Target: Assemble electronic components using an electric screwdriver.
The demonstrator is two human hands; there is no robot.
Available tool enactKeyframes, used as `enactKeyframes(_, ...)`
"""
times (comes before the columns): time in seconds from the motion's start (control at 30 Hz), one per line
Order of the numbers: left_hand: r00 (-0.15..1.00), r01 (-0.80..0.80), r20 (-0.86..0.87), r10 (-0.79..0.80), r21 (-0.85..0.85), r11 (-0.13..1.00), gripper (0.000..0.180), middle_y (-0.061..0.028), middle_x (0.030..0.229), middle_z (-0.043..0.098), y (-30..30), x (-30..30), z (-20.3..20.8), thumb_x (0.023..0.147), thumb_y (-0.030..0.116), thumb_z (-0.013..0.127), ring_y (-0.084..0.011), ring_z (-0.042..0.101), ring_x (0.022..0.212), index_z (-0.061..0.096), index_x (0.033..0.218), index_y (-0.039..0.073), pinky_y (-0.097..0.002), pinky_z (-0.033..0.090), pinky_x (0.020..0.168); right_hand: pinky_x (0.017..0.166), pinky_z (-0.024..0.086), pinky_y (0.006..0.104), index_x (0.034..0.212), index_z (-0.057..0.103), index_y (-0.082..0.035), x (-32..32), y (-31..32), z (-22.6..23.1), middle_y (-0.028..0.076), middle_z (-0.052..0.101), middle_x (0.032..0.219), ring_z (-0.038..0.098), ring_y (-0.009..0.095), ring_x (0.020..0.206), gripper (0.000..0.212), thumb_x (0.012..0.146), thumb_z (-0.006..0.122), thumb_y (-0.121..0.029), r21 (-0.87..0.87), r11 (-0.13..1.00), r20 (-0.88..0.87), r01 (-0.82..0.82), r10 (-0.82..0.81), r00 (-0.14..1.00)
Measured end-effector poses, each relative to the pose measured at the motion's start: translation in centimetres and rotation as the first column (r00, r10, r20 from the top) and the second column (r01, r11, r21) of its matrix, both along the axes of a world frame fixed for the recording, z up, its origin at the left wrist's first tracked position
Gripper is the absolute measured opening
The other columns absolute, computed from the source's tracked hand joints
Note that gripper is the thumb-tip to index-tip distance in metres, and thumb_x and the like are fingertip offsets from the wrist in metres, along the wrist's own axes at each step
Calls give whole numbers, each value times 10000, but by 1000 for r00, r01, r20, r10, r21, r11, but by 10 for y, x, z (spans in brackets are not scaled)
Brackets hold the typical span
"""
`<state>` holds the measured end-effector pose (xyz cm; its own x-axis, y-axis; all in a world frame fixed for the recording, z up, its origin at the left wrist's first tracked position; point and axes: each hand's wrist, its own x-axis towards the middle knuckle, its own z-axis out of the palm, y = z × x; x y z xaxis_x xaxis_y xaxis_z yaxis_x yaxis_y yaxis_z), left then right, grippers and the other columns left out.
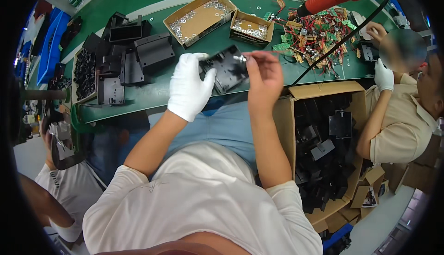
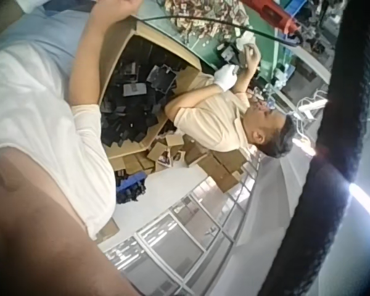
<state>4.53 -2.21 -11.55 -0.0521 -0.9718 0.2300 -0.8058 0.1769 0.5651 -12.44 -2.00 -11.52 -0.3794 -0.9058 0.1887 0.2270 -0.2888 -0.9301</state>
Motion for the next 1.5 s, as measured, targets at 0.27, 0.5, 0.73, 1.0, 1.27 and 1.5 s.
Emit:
enactKeyframes(0.27, 420, 137, -904, 84, 154, 978, 420, -136, 1205, 694, 16, 9, 0, 912, 73, 669, -230, 662, 928, 615, 1320, -8, -304, 527, 890, 914, 525, 267, 1144, 635, -32, 37, 23, -1, 92, 719, 1089, 674, 161, 942, 211, 956, 660, 60, -98, 992, 339, 83, -45, 940)
enactKeyframes(0.5, 462, 336, -885, 60, 237, 912, 311, -112, 1075, 756, 7, 45, 4, 922, 39, 647, -179, 652, 918, 680, 1227, -14, -278, 516, 866, 781, 544, 225, 1095, 697, 25, 18, 51, 35, 96, 755, 999, 660, 132, 786, 187, 921, 680, 93, 73, 978, -482, -198, 208, 851)
enactKeyframes(0.73, 546, 272, -837, -16, 160, 949, 323, -118, 1022, 764, 12, 44, -21, 904, 38, 655, -231, 668, 826, 683, 1222, -10, -314, 531, 799, 565, 435, 199, 1021, 758, -9, 41, 49, 29, 13, 755, 840, 508, 65, 570, 165, 873, 747, 65, 138, 989, -786, -43, 136, 603)
enactKeyframes(1.0, 608, 215, -792, -50, 104, 971, 328, -133, 942, 764, 11, 43, -15, 876, 42, 668, -320, 664, 742, 695, 1201, 4, -358, 539, 728, 526, 417, 267, 1017, 774, -87, 53, 35, 38, -54, 686, 696, 497, 105, 531, 220, 821, 797, 8, 154, 986, -980, 65, 144, 138)
enactKeyframes(1.27, 446, 202, -893, 62, 168, 965, 422, -149, 1106, 747, 6, 42, -9, 880, -15, 630, -261, 682, 884, 641, 1302, -20, -327, 541, 861, 542, 450, 282, 1073, 739, -68, 53, 38, 50, 28, 703, 821, 576, 116, 630, 203, 877, 789, -71, 63, 998, -952, 24, 53, 302)
enactKeyframes(1.5, 177, 224, -976, 128, 166, 960, 605, -195, 1461, 568, 12, 34, 3, 869, -96, 567, -236, 592, 1254, 490, 1466, -39, -354, 471, 1092, 602, 514, 265, 1144, 691, -8, 42, 81, 16, 134, 726, 1011, 599, 142, 674, 196, 958, 700, -71, 513, 849, -138, -128, 229, 963)
